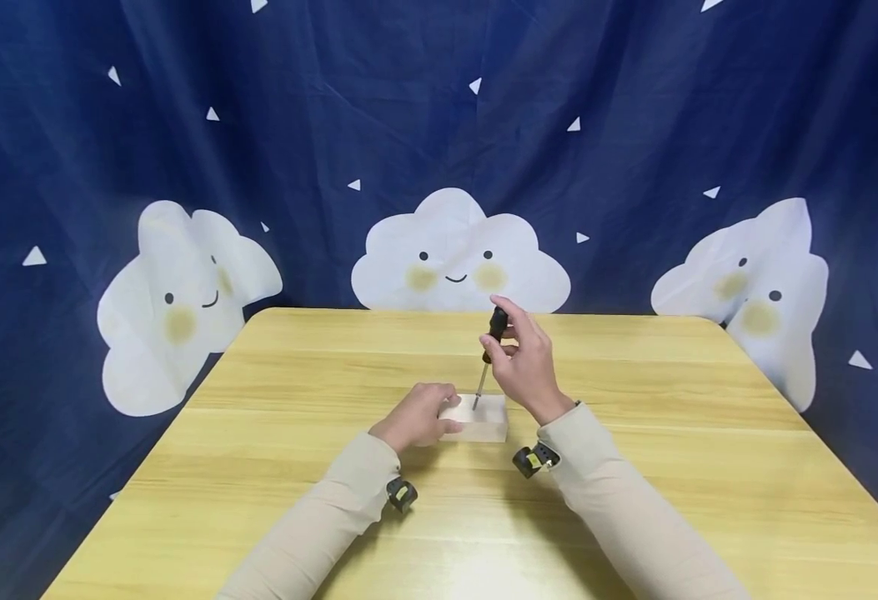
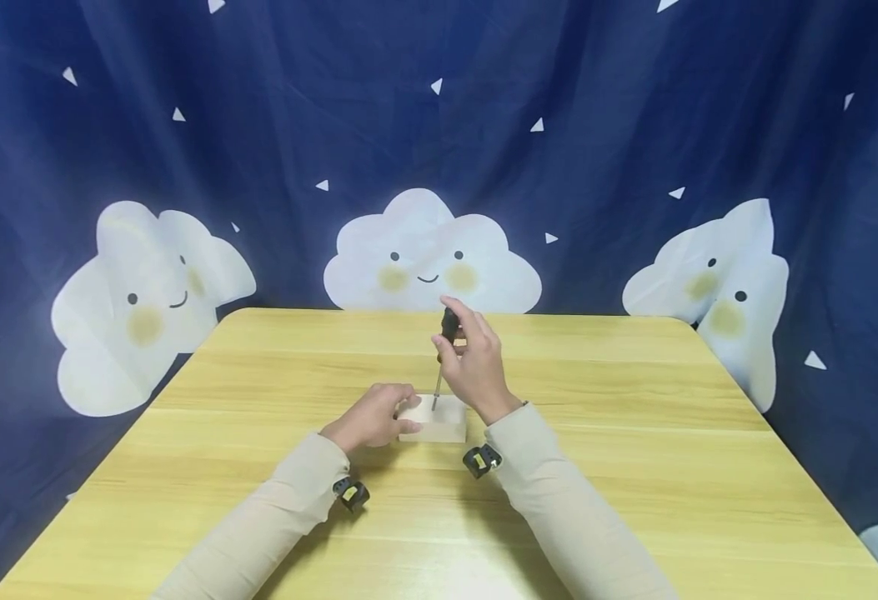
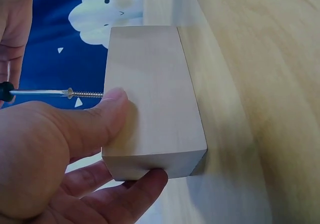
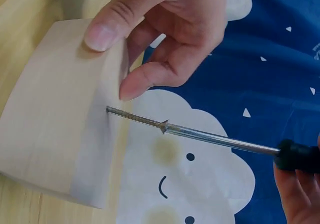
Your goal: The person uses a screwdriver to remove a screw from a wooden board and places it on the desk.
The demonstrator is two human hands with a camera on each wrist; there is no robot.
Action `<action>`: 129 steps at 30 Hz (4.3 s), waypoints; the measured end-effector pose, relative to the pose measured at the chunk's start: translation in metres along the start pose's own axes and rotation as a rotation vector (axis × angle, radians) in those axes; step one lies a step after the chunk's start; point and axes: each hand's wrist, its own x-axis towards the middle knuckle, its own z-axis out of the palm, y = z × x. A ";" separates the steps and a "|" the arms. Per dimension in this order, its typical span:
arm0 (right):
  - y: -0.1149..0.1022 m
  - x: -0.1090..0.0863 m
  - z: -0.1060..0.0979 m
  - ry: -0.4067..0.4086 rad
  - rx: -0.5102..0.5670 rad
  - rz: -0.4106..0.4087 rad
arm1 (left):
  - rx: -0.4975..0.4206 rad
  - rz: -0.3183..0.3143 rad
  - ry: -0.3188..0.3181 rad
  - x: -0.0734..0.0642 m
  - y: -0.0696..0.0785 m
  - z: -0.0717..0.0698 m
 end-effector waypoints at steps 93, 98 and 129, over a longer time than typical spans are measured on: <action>-0.025 0.012 -0.049 0.083 -0.028 -0.058 | -0.033 -0.025 0.004 0.012 0.023 -0.011; 0.006 0.000 -0.052 0.105 -0.077 -0.038 | -0.028 0.018 0.061 0.014 0.033 -0.014; 0.023 -0.023 -0.058 0.075 -0.111 0.048 | -0.038 0.122 0.223 0.022 0.034 -0.004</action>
